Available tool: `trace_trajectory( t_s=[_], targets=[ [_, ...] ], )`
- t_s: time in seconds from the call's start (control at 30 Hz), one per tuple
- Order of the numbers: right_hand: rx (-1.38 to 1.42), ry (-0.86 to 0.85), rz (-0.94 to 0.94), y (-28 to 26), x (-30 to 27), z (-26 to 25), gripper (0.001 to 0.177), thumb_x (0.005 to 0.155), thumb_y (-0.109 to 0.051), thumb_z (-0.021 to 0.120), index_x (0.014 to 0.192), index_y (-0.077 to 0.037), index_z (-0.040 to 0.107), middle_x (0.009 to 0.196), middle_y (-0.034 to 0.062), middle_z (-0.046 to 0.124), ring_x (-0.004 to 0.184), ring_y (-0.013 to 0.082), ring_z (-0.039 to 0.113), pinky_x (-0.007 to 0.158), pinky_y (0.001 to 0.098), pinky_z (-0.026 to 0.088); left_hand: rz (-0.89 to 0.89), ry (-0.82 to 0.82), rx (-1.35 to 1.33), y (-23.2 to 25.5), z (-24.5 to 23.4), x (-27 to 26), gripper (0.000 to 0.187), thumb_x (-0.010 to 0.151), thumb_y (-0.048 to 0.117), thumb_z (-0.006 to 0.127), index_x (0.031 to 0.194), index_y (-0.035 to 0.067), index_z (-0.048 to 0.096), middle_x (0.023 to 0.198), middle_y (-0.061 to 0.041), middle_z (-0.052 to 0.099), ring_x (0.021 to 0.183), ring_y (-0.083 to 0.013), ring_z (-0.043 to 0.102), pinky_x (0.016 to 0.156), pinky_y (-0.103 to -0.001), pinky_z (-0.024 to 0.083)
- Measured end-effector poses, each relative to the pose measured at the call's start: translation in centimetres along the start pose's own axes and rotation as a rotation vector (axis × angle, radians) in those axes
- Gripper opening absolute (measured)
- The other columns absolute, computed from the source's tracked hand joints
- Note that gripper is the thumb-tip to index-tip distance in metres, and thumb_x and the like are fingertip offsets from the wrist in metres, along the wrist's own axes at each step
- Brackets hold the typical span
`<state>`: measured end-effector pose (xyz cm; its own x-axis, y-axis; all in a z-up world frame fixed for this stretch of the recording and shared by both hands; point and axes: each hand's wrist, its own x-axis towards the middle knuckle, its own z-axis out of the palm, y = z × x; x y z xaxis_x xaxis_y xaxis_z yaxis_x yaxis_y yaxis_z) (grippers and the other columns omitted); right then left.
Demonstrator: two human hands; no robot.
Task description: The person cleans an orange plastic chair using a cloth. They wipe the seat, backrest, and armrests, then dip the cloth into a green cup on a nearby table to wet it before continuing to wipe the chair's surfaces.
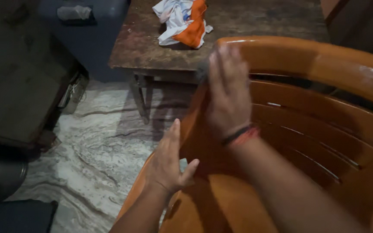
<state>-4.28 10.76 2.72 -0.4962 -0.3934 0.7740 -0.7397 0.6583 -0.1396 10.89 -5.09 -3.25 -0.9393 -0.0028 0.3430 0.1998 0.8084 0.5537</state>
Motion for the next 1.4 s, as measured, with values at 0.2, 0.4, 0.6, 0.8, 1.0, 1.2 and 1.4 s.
trace_trajectory(
  t_s=[0.2,0.4,0.6,0.8,1.0,1.2,1.4],
  targets=[
    [0.19,-0.253,-0.09,-6.1,-9.0,1.4,0.054,0.097,-0.015,0.051,0.15,-0.005,0.051,0.162,0.0141,0.04,0.153,0.0358,0.035,0.125,0.0535,0.031,-0.002,-0.041,-0.081,-0.4,0.4,-0.3,0.112,0.069,0.042,0.068,0.158,-0.004,0.018,0.16,-0.026,0.033,0.147,-0.0428,0.037,0.119,-0.045,0.036],
    [-0.016,-0.349,-0.396,0.6,-4.6,-1.5,0.056,0.096,-0.011,0.05,0.151,-0.001,0.05,0.162,0.0177,0.039,0.152,0.0379,0.035,0.122,0.0559,0.031,0.059,-0.06,0.047,0.0,1.0,-0.1,0.123,0.073,0.053,0.076,0.157,-0.007,0.009,0.162,-0.03,0.024,0.147,-0.0448,0.028,0.118,-0.05,0.026],
    [-0.35,-0.238,-0.181,8.1,-4.6,-9.0,0.055,0.1,-0.005,0.05,0.155,0.001,0.044,0.165,0.0229,0.033,0.153,0.0426,0.035,0.121,0.0613,0.036,0.114,-0.079,0.145,0.5,0.9,0.1,0.121,0.076,0.053,0.071,0.157,-0.007,0.004,0.164,-0.031,0.014,0.15,-0.0446,0.023,0.119,-0.052,0.023],
    [-0.278,-0.451,-0.022,3.8,-10.9,-5.1,0.072,0.084,-0.003,0.051,0.154,0.003,0.036,0.163,0.0249,0.027,0.148,0.0442,0.029,0.115,0.0532,0.035,0.159,-0.11,0.221,0.9,0.9,0.3,0.122,0.074,0.053,0.071,0.153,-0.012,0.004,0.161,-0.035,0.012,0.147,-0.0491,0.021,0.118,-0.054,0.022],
    [-0.062,-0.701,-0.419,4.8,-14.0,-4.8,0.058,0.088,-0.014,0.055,0.143,0.0,0.041,0.168,0.0132,0.027,0.153,0.0324,0.029,0.124,0.0477,0.025,0.217,-0.038,0.21,0.5,1.7,0.2,0.12,0.075,0.049,0.072,0.154,-0.011,0.006,0.161,-0.035,0.015,0.149,-0.0504,0.022,0.121,-0.052,0.023],
    [-0.148,-0.854,0.004,11.5,-14.9,-17.4,0.072,0.083,-0.009,0.054,0.155,-0.008,0.045,0.16,0.0106,0.03,0.145,0.0302,0.032,0.12,0.0459,0.022,0.198,-0.056,0.249,1.1,1.7,0.1,0.122,0.072,0.046,0.073,0.154,-0.011,0.003,0.16,-0.036,0.014,0.148,-0.05,0.021,0.12,-0.052,0.023],
    [-0.929,-0.608,-0.045,12.9,-12.1,-26.6,0.064,0.092,-0.021,0.06,0.153,-0.008,0.046,0.164,0.0131,0.036,0.152,0.0305,0.034,0.122,0.0495,0.031,0.203,-0.027,0.294,1.0,1.8,-0.3,0.121,0.072,0.046,0.073,0.154,-0.01,0.004,0.16,-0.035,0.014,0.148,-0.0487,0.022,0.12,-0.053,0.023]
  ],
)
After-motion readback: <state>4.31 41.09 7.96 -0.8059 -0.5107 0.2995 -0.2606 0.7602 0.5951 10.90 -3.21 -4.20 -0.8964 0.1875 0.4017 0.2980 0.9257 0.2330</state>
